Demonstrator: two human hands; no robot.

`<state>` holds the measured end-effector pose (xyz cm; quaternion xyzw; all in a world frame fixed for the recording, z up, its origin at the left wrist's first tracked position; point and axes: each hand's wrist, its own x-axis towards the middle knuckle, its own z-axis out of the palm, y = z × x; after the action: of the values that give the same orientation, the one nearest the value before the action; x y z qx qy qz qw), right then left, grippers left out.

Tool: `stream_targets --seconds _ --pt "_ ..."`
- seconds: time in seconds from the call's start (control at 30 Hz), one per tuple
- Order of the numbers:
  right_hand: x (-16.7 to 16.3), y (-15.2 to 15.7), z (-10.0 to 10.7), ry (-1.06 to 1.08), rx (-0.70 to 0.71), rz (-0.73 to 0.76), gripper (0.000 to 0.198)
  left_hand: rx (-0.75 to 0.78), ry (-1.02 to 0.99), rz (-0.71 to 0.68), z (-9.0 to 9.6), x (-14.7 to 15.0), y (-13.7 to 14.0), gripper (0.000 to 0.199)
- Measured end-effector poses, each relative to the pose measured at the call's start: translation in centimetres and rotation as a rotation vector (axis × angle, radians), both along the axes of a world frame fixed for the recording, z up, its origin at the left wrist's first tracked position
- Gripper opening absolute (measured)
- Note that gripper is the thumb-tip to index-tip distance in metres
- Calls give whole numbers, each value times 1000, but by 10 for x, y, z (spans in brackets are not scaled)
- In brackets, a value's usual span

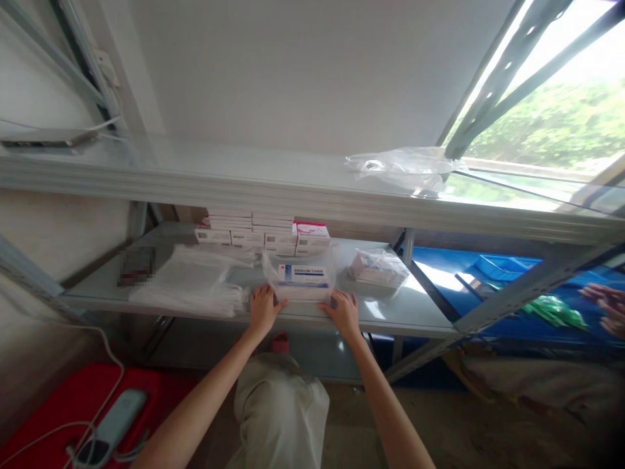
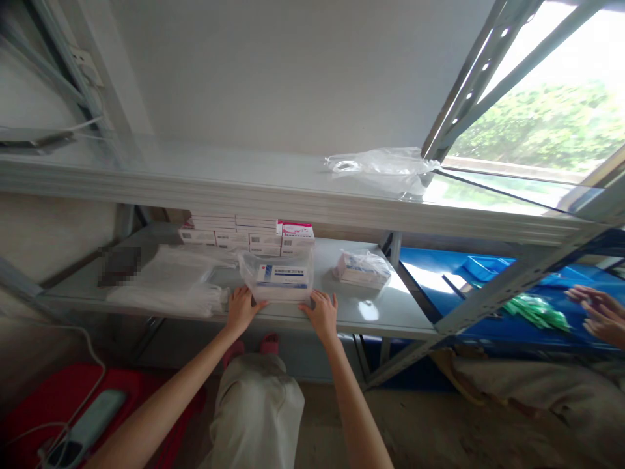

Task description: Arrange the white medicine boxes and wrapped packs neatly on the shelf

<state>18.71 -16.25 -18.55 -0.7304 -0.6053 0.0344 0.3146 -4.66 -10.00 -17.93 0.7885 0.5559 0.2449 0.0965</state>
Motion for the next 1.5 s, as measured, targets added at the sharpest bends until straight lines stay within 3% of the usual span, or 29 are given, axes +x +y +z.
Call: stream_targets --seconds 0.1,0.23,0.8,0.97,1.2,1.3,1.37,1.5 --pt "5 2 0 7 -51 49 30 -5 24 15 2 -4 2 49" --pt "5 10 5 19 -110 83 15 -49 40 -63 0 -6 10 45" --pt "-8 14 1 160 85 -46 20 -10 -87 -74 -16 -6 23 49" --pt "-6 11 0 166 62 -4 16 -3 -125 -24 -21 -8 27 40" --pt "-1 12 -6 138 14 -28 15 -3 -160 -12 -21 -4 22 44" --pt "8 11 -9 272 38 13 21 -40 -273 -47 -22 -7 24 54" --pt "20 7 -7 429 58 71 35 -84 -394 -58 -20 -13 25 69" --pt "44 -1 16 646 111 192 69 -61 -615 -124 -4 -27 25 97"
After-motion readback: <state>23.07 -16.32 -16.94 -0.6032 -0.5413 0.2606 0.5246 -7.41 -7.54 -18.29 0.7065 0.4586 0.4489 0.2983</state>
